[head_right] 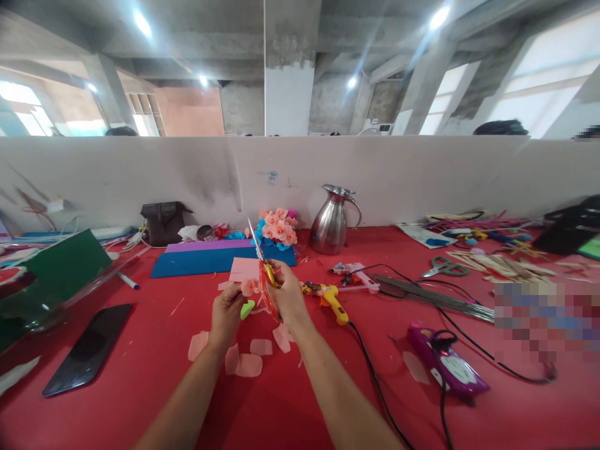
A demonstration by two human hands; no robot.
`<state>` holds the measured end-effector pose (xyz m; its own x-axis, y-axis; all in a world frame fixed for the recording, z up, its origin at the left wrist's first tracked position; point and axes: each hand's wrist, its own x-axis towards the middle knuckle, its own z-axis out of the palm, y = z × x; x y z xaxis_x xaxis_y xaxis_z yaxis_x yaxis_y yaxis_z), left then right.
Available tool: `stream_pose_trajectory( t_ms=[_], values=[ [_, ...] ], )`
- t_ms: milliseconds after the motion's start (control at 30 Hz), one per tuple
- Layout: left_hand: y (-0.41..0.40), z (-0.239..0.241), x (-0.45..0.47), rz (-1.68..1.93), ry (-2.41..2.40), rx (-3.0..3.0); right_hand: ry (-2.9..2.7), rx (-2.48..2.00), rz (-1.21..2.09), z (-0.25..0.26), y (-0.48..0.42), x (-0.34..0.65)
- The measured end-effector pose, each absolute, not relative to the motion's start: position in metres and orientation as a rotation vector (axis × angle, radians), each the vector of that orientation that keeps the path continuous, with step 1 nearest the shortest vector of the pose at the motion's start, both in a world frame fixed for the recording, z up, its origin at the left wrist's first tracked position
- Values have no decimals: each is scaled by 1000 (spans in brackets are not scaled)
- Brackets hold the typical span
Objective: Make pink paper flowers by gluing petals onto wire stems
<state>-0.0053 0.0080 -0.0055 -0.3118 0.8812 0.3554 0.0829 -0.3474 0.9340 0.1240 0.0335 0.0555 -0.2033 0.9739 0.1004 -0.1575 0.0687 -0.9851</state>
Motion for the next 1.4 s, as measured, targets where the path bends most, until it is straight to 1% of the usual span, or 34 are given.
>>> stream_pose_trajectory(
  t_ms=[100, 333, 500, 633, 733, 833, 967, 1067, 1233, 1400],
  values=[
    [8, -6, -5, 1716, 1282, 1347, -1308, -942, 1355, 60, 32, 125],
    [8, -7, -4, 1669, 1263, 1331, -1383, -975, 1193, 57, 33, 124],
    [8, -3, -3, 1700, 1214, 1164, -1313, -860, 1216, 61, 38, 137],
    [10, -2, -6, 1747, 1224, 1035, -1398, -866, 1187, 62, 33, 162],
    [13, -2, -8, 1806, 1243, 1048, -1614, -979, 1030, 60, 20, 186],
    [14, 0, -9, 1798, 1286, 1075, -1902, -1097, 792, 56, 1, 211],
    [12, 2, -7, 1751, 1313, 1077, -2117, -1208, 343, 49, -17, 236],
    [10, 0, -5, 1720, 1289, 1095, -2193, -1251, 106, 44, -20, 245],
    [10, -3, -4, 1701, 1244, 1100, -2317, -1168, -116, 45, -19, 249],
    [10, -1, -4, 1710, 1251, 1075, -2368, -1144, -187, 52, -20, 250]
  ],
)
